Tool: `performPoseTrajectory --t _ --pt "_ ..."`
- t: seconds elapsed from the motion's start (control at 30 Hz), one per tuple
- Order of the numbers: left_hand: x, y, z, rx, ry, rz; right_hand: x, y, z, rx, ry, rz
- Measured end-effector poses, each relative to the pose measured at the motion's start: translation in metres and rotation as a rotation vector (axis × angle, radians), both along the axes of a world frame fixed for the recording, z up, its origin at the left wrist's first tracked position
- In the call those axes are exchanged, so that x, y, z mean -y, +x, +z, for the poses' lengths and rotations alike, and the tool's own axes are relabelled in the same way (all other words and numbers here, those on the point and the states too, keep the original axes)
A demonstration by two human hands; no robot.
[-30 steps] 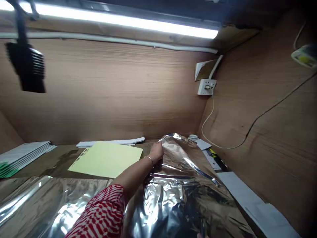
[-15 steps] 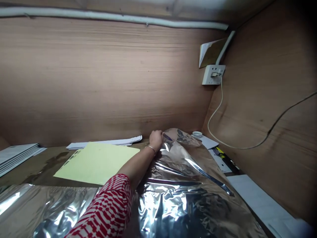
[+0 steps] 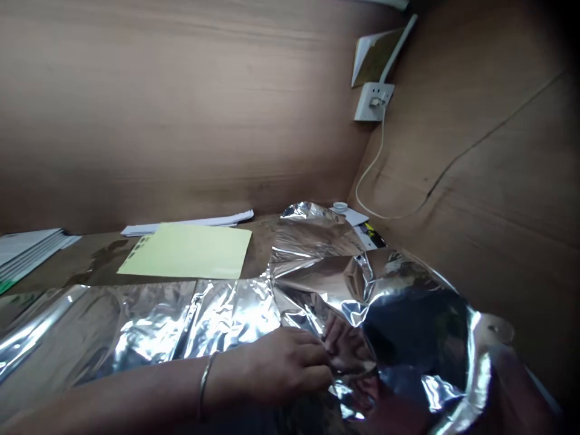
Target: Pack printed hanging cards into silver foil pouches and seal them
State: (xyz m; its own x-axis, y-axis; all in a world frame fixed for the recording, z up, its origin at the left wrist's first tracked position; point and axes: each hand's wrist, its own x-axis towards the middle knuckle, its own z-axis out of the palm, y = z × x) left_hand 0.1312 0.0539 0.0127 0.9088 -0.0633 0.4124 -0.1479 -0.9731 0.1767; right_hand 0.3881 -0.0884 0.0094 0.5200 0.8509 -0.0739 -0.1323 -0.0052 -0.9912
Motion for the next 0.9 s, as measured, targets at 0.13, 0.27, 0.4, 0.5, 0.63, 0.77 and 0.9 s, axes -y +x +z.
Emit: performPoseTrajectory --t 0.13,0.27,0.4,0.5,0.63,0.77,0.9 --pt "0.024 -0.021 0.002 -0.043 -0.012 0.044 0.015 -0.001 0.023 -0.243 -0.054 -0.057" --pt "0.033 -0.030 -0.005 -0.083 0.002 0.048 0.026 -0.004 0.004 -0.009 -0.251 -0.153" --pt "0.032 -0.035 -0.020 -0.165 0.029 0.142 0.029 0.001 -0.022 0.578 -0.564 -0.133" --pt "0.031 -0.038 -0.027 -0.211 -0.006 0.244 0.033 0.006 -0.027 0.745 -0.661 -0.047" --pt "0.038 -0.044 -0.029 -0.182 -0.067 0.219 0.054 0.013 -0.021 0.932 -0.755 0.030" --pt "0.047 -0.044 -0.035 -0.156 -0.100 0.234 0.069 0.010 -0.002 1.344 -0.686 -0.069" --pt "0.048 -0.041 -0.032 -0.192 -0.092 0.224 0.045 -0.016 0.011 1.612 -0.196 0.005"
